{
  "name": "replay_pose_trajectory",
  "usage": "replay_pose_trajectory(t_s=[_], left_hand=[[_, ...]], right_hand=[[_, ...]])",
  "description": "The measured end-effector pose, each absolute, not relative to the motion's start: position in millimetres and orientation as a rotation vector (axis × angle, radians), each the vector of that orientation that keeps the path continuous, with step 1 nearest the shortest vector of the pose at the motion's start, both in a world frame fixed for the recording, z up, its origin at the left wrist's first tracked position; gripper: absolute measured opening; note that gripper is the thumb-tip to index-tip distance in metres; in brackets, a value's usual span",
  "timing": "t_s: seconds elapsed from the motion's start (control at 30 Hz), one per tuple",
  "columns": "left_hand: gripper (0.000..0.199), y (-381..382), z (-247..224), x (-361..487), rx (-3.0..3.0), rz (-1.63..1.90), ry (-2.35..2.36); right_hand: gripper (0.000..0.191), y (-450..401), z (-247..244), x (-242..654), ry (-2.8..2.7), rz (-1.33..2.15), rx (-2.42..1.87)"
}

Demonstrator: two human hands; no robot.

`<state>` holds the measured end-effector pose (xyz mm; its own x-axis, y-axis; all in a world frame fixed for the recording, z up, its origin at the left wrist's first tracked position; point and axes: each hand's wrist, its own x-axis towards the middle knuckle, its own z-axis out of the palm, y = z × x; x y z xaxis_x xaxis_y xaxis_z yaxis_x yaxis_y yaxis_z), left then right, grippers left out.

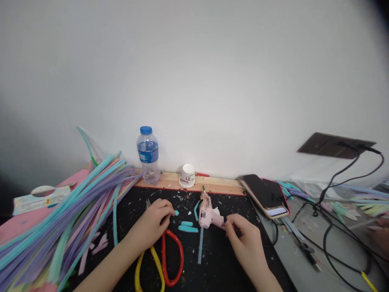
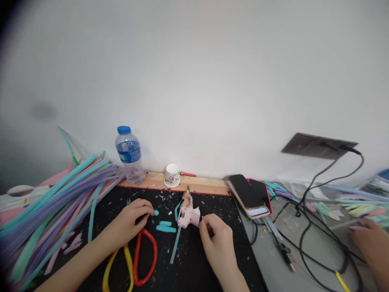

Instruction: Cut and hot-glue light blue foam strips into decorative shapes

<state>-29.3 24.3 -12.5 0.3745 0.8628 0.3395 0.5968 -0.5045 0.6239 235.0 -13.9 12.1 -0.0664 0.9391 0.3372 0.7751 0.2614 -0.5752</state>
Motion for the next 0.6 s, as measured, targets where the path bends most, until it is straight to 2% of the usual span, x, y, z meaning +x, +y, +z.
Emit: replay_pose_trajectory(t_s=[0.17,0.3,0.43,0.5,0.6], left_hand=[[0.026,19.6,-10.5,-29.1,2.263,0.786,1.301],[0.025,17.9,-8.6,-29.1,2.271,0.736,1.304],[0.024,17.0,-7.5,-29.7,2.277,0.723,1.304],[0.023,16.7,-7.5,-30.4,2.276,0.72,1.305],[0.023,17.1,-7.6,-31.2,2.272,0.71,1.307]], right_hand=[[0.025,-12.7,10.8,237.8,-1.857,0.331,-1.556],[0.011,-8.4,8.6,241.2,-1.92,0.268,-1.579],[0.042,-2.9,-3.8,246.7,-2.018,0.241,-1.774],[0.045,-0.4,-11.1,249.9,-2.043,0.277,-1.862],[0.036,2.9,-17.4,254.2,-2.095,0.291,-1.874]])
